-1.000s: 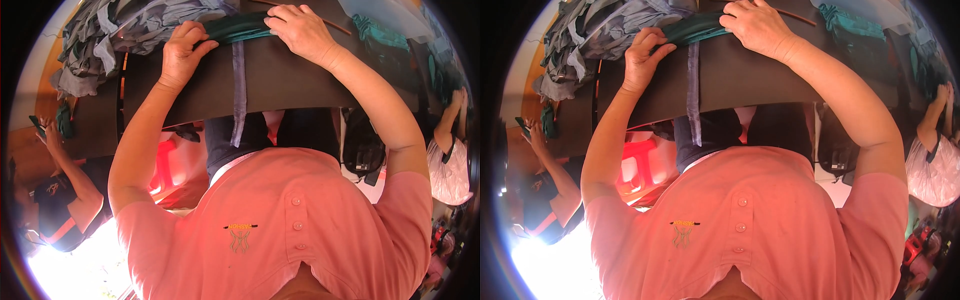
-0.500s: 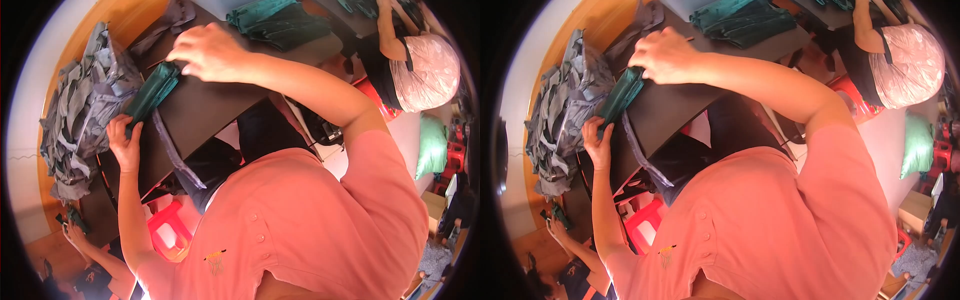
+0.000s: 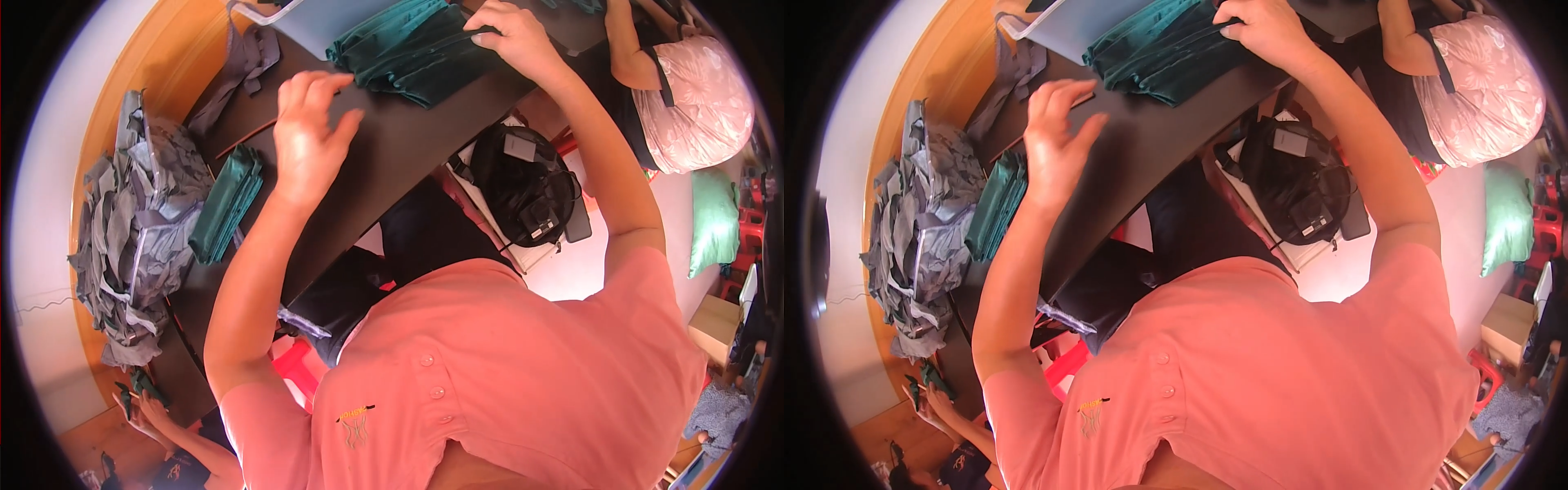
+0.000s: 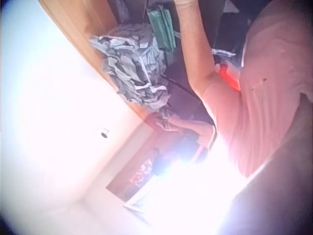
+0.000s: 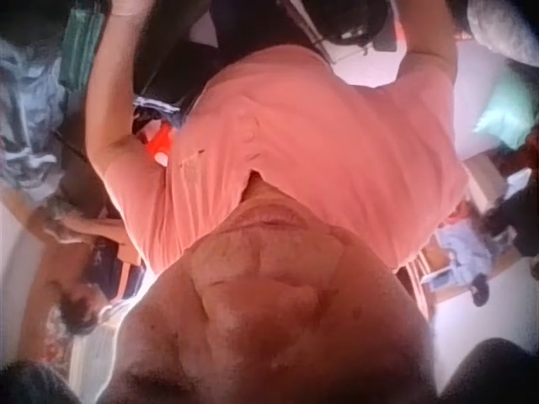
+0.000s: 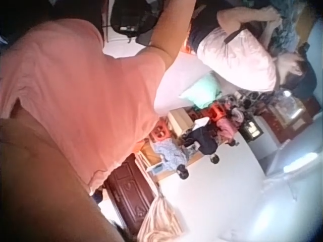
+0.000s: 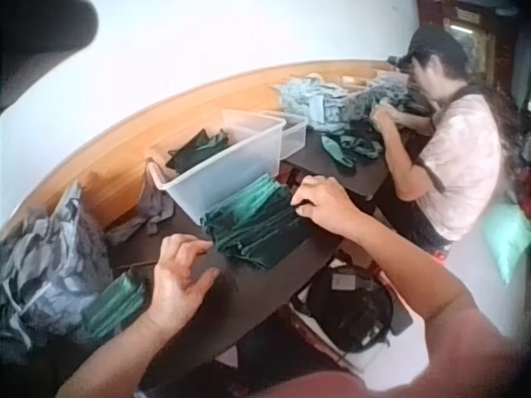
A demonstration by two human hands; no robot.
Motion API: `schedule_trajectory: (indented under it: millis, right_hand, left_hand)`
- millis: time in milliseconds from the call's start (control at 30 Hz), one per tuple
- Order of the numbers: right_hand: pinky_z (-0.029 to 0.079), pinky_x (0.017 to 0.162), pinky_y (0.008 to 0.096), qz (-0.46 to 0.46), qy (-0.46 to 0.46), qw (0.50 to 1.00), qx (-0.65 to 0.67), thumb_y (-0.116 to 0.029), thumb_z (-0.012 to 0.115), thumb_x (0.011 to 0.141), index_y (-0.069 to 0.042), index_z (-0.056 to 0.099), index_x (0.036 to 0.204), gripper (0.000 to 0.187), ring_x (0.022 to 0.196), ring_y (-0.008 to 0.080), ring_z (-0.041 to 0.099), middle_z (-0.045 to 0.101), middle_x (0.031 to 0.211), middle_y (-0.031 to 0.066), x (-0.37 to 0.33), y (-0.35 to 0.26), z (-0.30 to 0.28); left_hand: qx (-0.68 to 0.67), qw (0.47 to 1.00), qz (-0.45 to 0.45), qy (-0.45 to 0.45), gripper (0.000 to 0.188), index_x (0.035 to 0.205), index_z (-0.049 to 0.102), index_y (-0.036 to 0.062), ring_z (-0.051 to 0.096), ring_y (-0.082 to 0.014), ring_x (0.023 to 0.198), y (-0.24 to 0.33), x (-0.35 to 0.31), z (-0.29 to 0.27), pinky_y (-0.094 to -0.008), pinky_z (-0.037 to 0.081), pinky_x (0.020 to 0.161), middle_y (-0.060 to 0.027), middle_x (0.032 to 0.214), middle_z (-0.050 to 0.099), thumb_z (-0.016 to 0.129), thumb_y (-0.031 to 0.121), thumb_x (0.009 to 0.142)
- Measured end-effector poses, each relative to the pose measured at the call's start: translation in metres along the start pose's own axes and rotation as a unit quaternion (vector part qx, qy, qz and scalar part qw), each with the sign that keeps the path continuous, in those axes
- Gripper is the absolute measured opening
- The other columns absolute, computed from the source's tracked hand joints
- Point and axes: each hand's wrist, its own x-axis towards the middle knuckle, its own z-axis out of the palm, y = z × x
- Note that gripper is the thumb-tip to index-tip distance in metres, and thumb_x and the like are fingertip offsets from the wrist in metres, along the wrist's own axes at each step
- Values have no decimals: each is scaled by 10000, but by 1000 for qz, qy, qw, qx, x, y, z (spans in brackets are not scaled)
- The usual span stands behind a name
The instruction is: The recorder is folding small rectangular strips of green fabric and stacking them neatly into a plastic container.
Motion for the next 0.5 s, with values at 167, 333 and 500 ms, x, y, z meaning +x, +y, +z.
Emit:
schedule_trajectory:
  millis: [167, 333, 500]
  right_hand:
    - [496, 783, 442, -59, 62, 996, 22, -112, 719, 839, -42, 720, 901, 93, 895, 343, 654, 666, 889, 113, 8, 3, 1]
    - [474, 766, 402, -37, 93, 984, 145, -90, 720, 846, -37, 714, 923, 94, 825, 332, 642, 649, 858, 113, 19, -13, -18]
    - [487, 763, 378, -210, 134, 968, 31, -107, 759, 803, -91, 712, 958, 163, 887, 262, 649, 636, 896, 53, -9, -36, 9]
  left_hand:
    - [27, 998, 61, 7, 107, 873, 691, 44, 593, -305, 922, -22, 30, 37, -396, 513, 809, -83, 918, 635, 752, 13, 790]
    - [-46, 998, 16, 51, 118, 907, 671, 35, 591, -306, 889, -15, 31, 13, -387, 491, 802, -97, 918, 648, 742, -4, 822]
    - [171, 976, 138, -7, 222, 1040, 664, -4, 623, -309, 881, 4, -7, -48, -394, 532, 759, -137, 1016, 655, 707, -89, 839]
